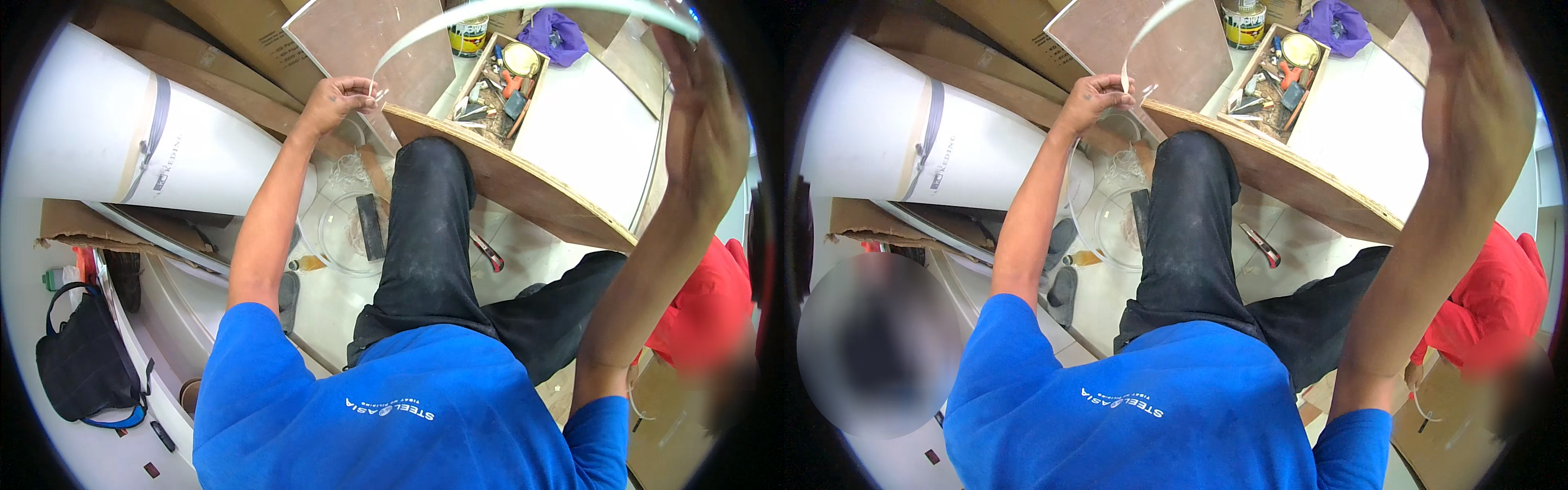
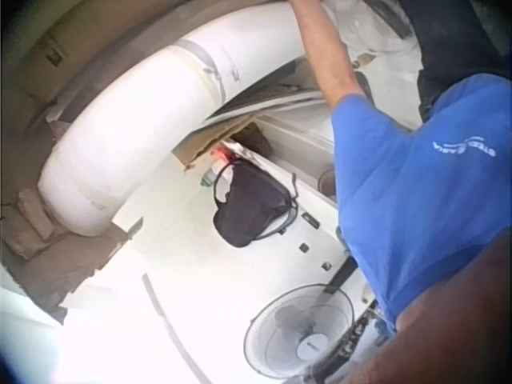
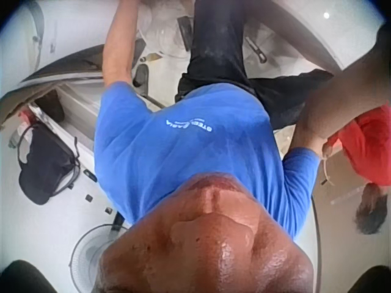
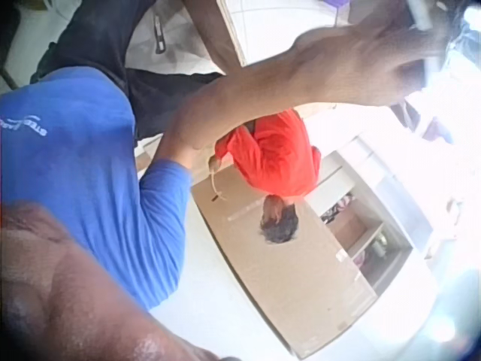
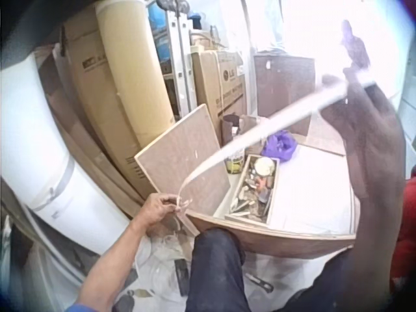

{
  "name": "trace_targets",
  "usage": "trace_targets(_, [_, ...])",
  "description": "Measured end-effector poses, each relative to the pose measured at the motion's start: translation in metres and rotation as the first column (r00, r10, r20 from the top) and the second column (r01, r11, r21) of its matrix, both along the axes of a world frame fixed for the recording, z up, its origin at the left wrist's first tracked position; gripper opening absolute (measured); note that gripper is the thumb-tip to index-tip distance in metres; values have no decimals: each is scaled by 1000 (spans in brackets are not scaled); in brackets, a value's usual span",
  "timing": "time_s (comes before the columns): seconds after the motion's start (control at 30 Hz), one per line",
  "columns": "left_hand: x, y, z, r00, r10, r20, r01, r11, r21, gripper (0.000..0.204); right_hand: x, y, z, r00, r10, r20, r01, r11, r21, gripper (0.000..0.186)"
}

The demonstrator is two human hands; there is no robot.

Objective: The person applies white edge banding to the edges of a wooden board. They align and press the strip along the curved edge, then smooth it down by hand.

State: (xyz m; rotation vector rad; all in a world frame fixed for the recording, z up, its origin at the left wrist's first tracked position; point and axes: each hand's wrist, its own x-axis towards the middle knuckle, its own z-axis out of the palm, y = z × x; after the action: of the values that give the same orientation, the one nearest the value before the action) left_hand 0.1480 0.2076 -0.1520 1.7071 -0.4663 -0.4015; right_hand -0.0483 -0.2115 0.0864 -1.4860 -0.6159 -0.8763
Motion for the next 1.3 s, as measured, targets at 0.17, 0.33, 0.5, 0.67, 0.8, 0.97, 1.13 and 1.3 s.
trace_targets(0.17, [1,-3,-8,953,-28,-302,-61,958,-281,31,-56,-27,-74,886,-325,-331,401,894,197,44])
trace_targets(0.33, [12,-10,-11,880,16,-475,-177,939,-295,31,-98,-59,-122,820,-329,-469,464,861,206,45])
trace_targets(0.5, [9,-19,-9,893,59,-445,-188,950,-251,28,-124,-77,-151,764,-330,-554,502,844,190,47])
trace_targets(0.67, [2,-33,-9,918,281,-279,-279,959,49,25,-133,-73,-174,757,-307,-576,464,874,144,47])
trace_targets(0.8, [3,-36,-5,917,330,-226,-298,941,163,25,-135,-69,-182,729,-316,-607,480,868,124,47])
trace_targets(0.97, [4,-40,1,918,313,-242,-253,935,249,27,-141,-74,-189,730,-314,-607,506,846,171,48])
trace_targets(1.13, [3,-46,5,920,341,-194,-268,907,324,24,-147,-75,-203,728,-283,-624,499,843,201,47])
trace_targets(1.3, [3,-52,10,929,343,-141,-268,884,384,26,-152,-77,-215,724,-274,-634,503,838,212,48])
